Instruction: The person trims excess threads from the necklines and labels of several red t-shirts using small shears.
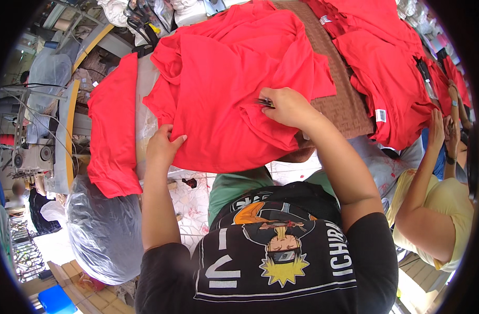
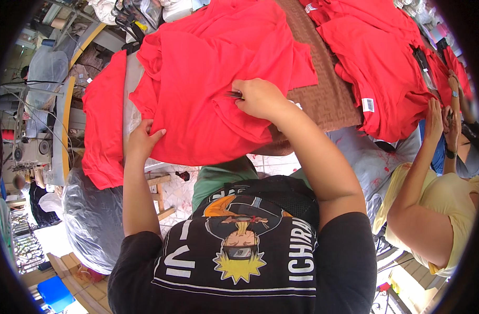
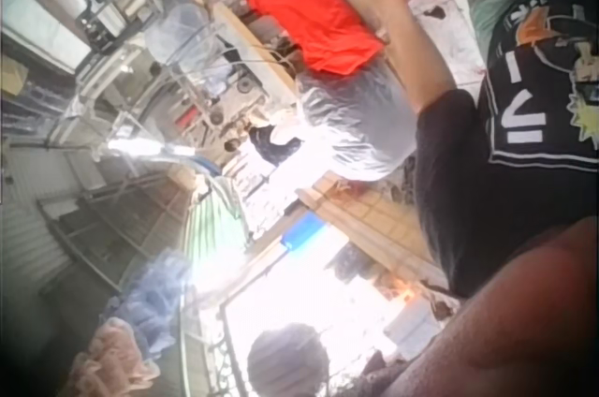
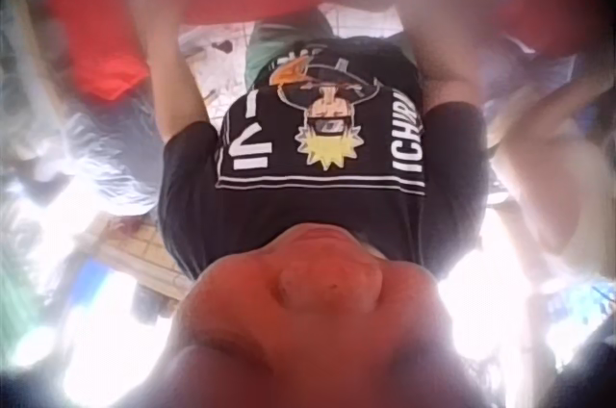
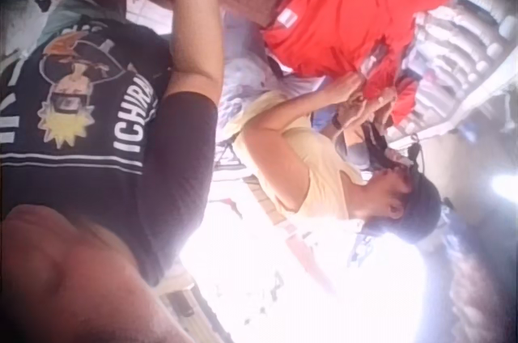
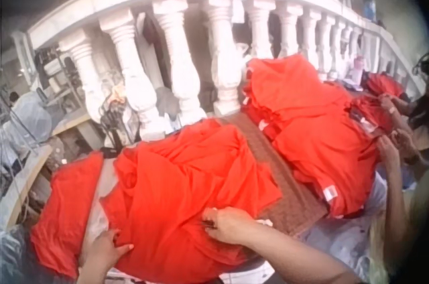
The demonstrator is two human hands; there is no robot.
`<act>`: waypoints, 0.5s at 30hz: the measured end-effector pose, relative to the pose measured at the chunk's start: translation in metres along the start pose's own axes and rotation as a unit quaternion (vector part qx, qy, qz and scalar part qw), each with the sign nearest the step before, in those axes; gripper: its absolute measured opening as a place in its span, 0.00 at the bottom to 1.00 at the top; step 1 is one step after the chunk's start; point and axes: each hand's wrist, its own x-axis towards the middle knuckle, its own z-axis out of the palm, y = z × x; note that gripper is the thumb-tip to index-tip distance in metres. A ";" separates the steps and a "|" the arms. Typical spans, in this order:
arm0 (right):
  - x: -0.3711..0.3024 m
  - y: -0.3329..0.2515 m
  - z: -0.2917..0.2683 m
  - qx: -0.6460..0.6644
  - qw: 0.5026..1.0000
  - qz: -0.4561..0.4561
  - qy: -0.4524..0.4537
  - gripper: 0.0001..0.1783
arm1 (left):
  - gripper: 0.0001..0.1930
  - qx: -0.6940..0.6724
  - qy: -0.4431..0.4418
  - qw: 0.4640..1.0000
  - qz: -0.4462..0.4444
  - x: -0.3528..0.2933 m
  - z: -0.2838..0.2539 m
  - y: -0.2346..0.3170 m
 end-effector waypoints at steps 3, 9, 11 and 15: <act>-0.018 0.006 -0.024 0.231 0.973 -0.011 -0.003 0.14 | 0.21 0.121 -0.074 0.989 -0.029 -0.003 -0.016 0.025; -0.124 0.026 -0.131 0.405 0.902 -0.035 0.147 0.11 | 0.17 -0.619 0.043 0.775 0.123 -0.024 -0.076 -0.009; -0.156 0.026 -0.171 0.364 0.913 -0.036 0.178 0.11 | 0.17 -0.707 0.116 0.667 0.203 -0.031 -0.115 0.002; -0.151 0.018 -0.208 0.315 0.935 -0.018 0.165 0.12 | 0.17 -0.694 0.165 0.671 0.202 0.007 -0.161 0.029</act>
